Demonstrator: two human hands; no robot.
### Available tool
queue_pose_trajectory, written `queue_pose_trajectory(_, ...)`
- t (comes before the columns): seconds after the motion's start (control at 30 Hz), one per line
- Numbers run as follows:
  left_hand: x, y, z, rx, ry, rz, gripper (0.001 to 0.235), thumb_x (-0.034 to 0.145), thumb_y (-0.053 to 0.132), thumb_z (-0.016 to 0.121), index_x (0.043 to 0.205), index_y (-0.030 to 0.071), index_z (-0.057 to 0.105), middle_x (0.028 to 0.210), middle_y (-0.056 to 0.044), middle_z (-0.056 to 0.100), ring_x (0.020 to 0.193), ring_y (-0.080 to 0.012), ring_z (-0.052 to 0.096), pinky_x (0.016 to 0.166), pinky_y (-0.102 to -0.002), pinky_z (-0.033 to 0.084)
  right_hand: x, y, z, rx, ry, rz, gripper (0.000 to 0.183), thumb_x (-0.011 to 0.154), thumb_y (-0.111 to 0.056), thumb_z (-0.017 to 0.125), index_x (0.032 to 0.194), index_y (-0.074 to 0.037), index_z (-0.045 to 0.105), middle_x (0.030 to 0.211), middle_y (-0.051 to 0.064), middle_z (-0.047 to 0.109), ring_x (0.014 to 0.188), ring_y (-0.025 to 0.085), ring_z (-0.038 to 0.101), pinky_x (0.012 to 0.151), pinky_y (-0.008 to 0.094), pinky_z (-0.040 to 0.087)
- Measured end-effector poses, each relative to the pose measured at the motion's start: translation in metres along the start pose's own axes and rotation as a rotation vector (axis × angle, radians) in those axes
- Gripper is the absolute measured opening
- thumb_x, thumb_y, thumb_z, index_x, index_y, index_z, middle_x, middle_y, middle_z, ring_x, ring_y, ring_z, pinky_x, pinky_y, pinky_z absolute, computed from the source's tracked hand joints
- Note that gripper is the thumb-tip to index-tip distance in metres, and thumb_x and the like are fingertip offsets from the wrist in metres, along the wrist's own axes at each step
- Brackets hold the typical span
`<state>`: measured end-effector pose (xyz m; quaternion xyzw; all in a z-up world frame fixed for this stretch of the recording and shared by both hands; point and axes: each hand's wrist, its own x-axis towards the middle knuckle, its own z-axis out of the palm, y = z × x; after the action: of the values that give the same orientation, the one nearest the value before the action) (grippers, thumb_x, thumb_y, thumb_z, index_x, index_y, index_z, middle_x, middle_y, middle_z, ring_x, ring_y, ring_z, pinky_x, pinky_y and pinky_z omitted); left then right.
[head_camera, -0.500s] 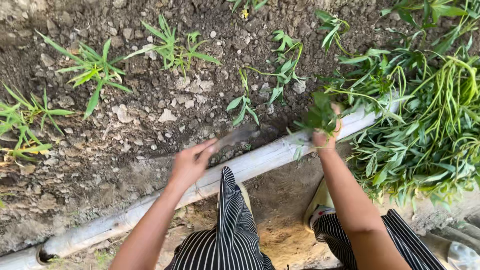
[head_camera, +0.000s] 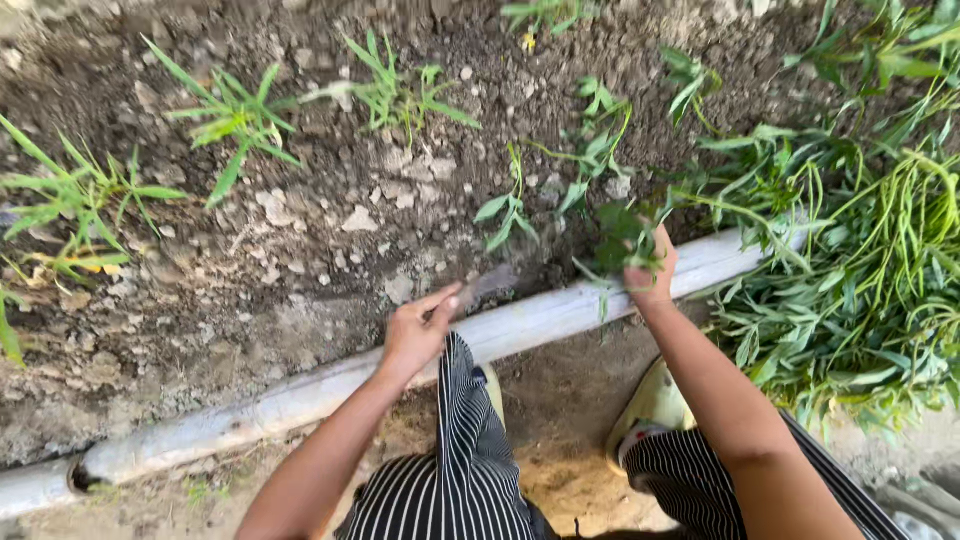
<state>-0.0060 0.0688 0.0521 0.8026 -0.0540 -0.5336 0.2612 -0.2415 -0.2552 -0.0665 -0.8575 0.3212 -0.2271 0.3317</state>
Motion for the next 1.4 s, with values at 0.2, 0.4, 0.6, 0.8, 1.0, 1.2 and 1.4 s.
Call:
queue_pose_trajectory(0.2,0.049,-0.014,0.018,0.205,0.319,0.457,0.029,0.105,0.030,0.058,0.130,0.024,0.072,0.069,-0.005,0.073,0.036,-0.0101,0.047,0.029,-0.026,0.035,-0.009,-0.005,0.003,-0.066,-0.006,0.078,0.025,0.087,-0.005,0.069,0.113,-0.004,0.068,0.103,0.014,0.071,0.095,0.035,0.070,0.084,0.040,0.055)
queue_pose_trajectory(0.4,0.067,0.012,0.020,-1.056,0.069,-0.436,0.033,0.098,0.035,0.063,0.127,0.025,0.076,0.065,-0.002,0.069,0.040,-0.0056,0.048,0.036,-0.021,0.038,-0.002,-0.024,0.000,0.110,-0.081,0.030,0.027,0.090,-0.001,0.067,0.117,-0.005,0.069,0.104,0.012,0.070,0.095,0.026,0.070,0.086,0.034,0.054)
queue_pose_trajectory(0.6,0.009,0.009,0.035,-0.292,0.049,0.156,0.033,0.101,0.029,0.066,0.133,0.024,0.071,0.063,-0.006,0.068,0.045,-0.0066,0.058,0.041,-0.020,0.048,-0.003,-0.004,0.006,0.156,0.021,0.179,0.037,0.091,-0.001,0.061,0.128,-0.003,0.063,0.107,0.009,0.069,0.094,0.021,0.065,0.085,0.031,0.053)
queue_pose_trajectory(0.8,0.105,0.047,0.089,0.015,0.310,0.694,0.030,0.101,0.023,0.065,0.130,0.021,0.072,0.096,-0.004,0.079,0.044,-0.0068,0.058,0.040,-0.022,0.049,0.001,0.010,0.013,-0.100,-0.032,0.069,0.020,0.091,0.001,0.073,0.109,-0.004,0.064,0.103,0.011,0.068,0.092,0.023,0.067,0.083,0.032,0.055)
queue_pose_trajectory(1.0,0.073,0.050,0.053,-0.728,-0.181,-0.053,0.037,0.100,0.031,0.062,0.134,0.022,0.070,0.068,-0.002,0.066,0.050,-0.0093,0.056,0.042,-0.027,0.049,0.019,-0.011,-0.005,0.211,-0.034,0.194,0.029,0.091,-0.007,0.073,0.118,-0.002,0.064,0.110,0.010,0.073,0.096,0.021,0.070,0.085,0.034,0.056)
queue_pose_trajectory(1.2,0.017,0.037,0.021,0.235,0.134,0.452,0.031,0.101,0.031,0.064,0.131,0.029,0.073,0.066,-0.012,0.071,0.048,-0.0128,0.055,0.050,-0.030,0.047,0.038,0.003,-0.012,1.447,-0.022,1.063,0.036,0.082,-0.016,0.065,0.108,0.009,0.067,0.110,0.024,0.075,0.086,0.035,0.074,0.078,0.043,0.066)
queue_pose_trajectory(1.4,0.070,0.048,0.044,0.053,0.003,0.155,0.032,0.100,0.032,0.060,0.131,0.029,0.069,0.078,-0.005,0.074,0.046,-0.0123,0.054,0.042,-0.030,0.044,0.021,-0.005,-0.003,0.665,-0.366,0.740,0.034,0.086,0.005,0.066,0.118,-0.004,0.066,0.117,0.012,0.071,0.097,0.021,0.071,0.075,0.038,0.064)
